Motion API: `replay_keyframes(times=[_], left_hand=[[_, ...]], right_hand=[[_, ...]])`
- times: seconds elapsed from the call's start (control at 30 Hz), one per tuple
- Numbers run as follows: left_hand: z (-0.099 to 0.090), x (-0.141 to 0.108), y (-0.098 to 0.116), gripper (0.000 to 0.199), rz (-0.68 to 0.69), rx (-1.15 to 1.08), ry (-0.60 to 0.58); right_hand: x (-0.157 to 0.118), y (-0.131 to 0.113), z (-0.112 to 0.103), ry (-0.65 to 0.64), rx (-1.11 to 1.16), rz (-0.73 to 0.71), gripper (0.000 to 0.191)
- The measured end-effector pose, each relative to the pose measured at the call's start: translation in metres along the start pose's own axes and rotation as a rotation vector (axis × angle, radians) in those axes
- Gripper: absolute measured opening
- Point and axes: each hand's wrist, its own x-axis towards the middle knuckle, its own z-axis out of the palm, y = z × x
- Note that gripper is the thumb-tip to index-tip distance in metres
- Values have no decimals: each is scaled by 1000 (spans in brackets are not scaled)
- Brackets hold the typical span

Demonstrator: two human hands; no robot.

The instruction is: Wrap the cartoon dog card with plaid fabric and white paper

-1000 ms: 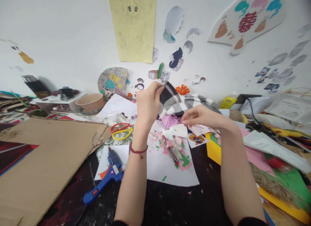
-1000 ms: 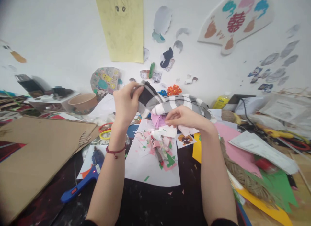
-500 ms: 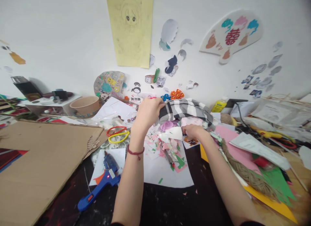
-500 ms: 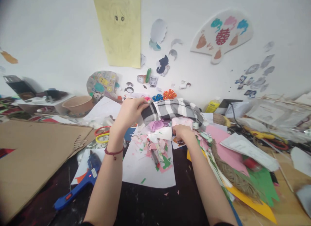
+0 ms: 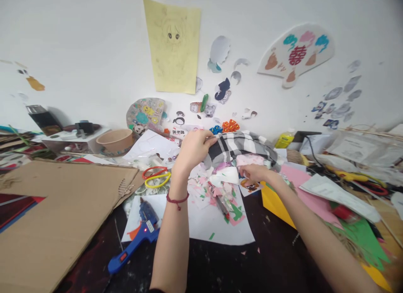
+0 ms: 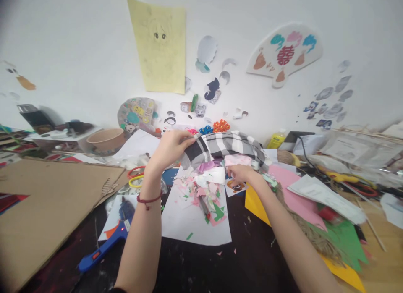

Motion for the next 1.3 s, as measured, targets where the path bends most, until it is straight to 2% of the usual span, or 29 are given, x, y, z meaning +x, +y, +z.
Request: replay_keyframes(times=[0.07,0.23,0.3,0.37,0.53,0.6,0.7,0.83,0.97,1.07,1.13,1.2,1.23,1.3], left_hand=[[1,0,0,22,2,16,-1],[4,0,1,23,29,46,-12],[4,-1,4,24,37,75,-25],[2,-3,9,24,38,103,-29],[-12,-13,34,25,-16,239,27],[-18,-19,45,26,-58,306,63],[-24,-29,58,27,-159,346,135],[-32,-46,65,28,-240,272,184],[-44,-73,60,26,-267,153,190],[-53,-95,56,26,-295,71,155],[-57,-108,56,25,-319,34,98],[-60,-119,59,24,-319,-11,29],[-61,-124,63,23,-308,-54,-4],[-58,-130,71,25,-287,-204,-65]], right_hand=[[-1,3,-1,-3,19,-49,53],[-2,11,-1,-45,55,-155,38],[-4,12,0,-29,57,-178,37],[-12,10,1,8,55,-198,43],[-50,-6,17,168,7,-251,77],[-64,-16,24,255,-10,-252,63],[-80,-29,27,417,18,-244,19],[-101,-42,19,684,168,-179,19],[-130,-59,25,970,452,0,31],[-154,-92,49,1026,715,64,40],[-165,-122,69,988,926,26,41],[-171,-155,86,835,1550,-28,38],[-172,-170,92,746,1745,-31,37],[-169,-195,100,642,1992,-56,33]])
